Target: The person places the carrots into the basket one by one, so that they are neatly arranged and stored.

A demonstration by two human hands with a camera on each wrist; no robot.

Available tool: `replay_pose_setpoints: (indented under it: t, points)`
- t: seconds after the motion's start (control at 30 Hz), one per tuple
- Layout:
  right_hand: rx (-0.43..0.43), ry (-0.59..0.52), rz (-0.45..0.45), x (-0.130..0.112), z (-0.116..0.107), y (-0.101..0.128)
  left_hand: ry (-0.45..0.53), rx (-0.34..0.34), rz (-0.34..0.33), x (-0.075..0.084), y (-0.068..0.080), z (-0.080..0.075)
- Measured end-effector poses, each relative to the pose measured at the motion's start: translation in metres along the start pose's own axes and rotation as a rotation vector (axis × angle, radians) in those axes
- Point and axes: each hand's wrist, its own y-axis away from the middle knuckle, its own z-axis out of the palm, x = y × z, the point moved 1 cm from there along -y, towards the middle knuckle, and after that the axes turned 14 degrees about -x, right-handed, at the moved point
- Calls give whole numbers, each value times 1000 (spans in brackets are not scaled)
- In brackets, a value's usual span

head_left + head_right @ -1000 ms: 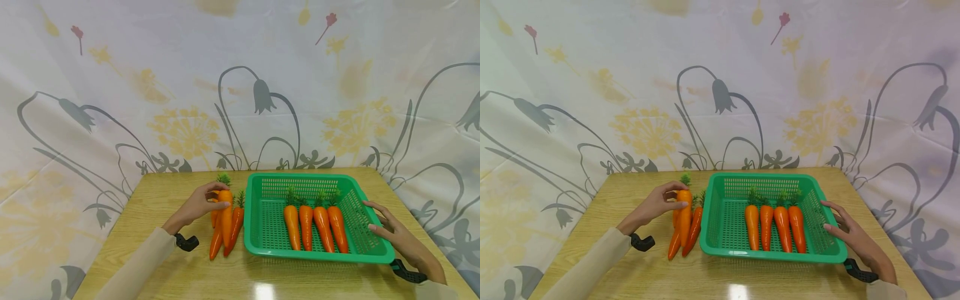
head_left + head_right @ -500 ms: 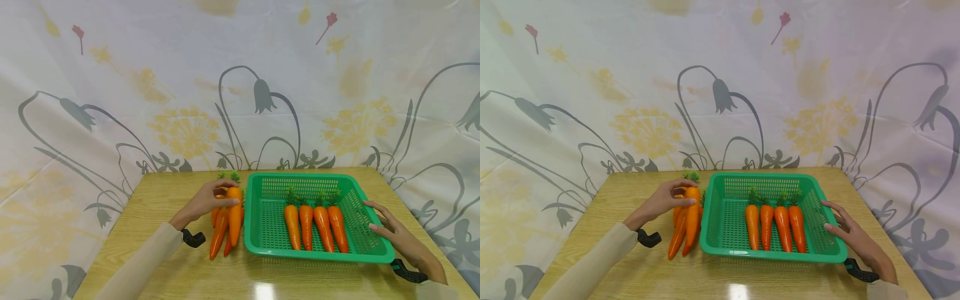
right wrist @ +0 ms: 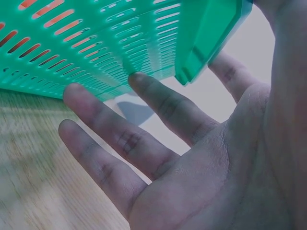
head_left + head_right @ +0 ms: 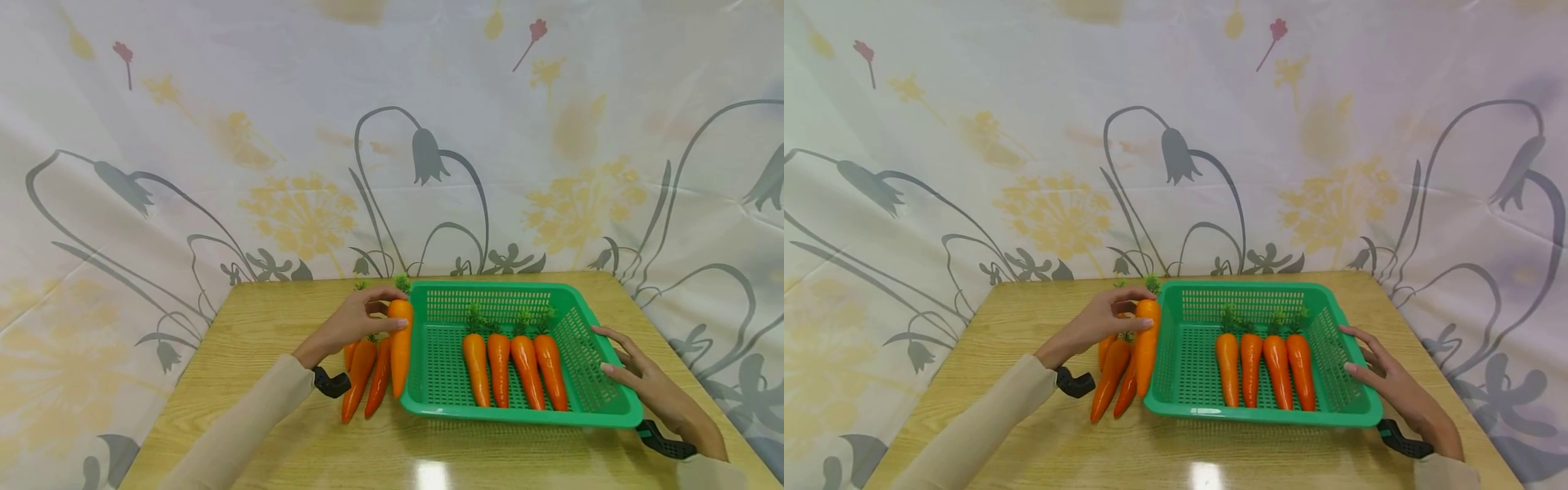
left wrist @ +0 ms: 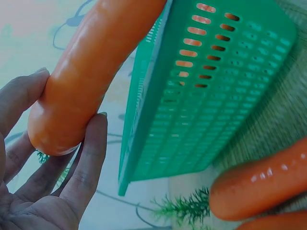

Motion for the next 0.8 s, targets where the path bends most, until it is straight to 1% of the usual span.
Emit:
replay_pose_setpoints:
  t: [0.3,0.5,0.73,0.8]
  points:
    - [-3,-8,4,0,0,0,8,-33,43,7,-18,7]
    - [-2,-5,2,-1,0,0,-28,-39,72,13,-32,12]
    - [-4,-3,-1,-1,1,0,-64,-35,13,16,-49,19]
    - [-7,-7,-1,-1,1,0,-69,-43,10,16,-54,21]
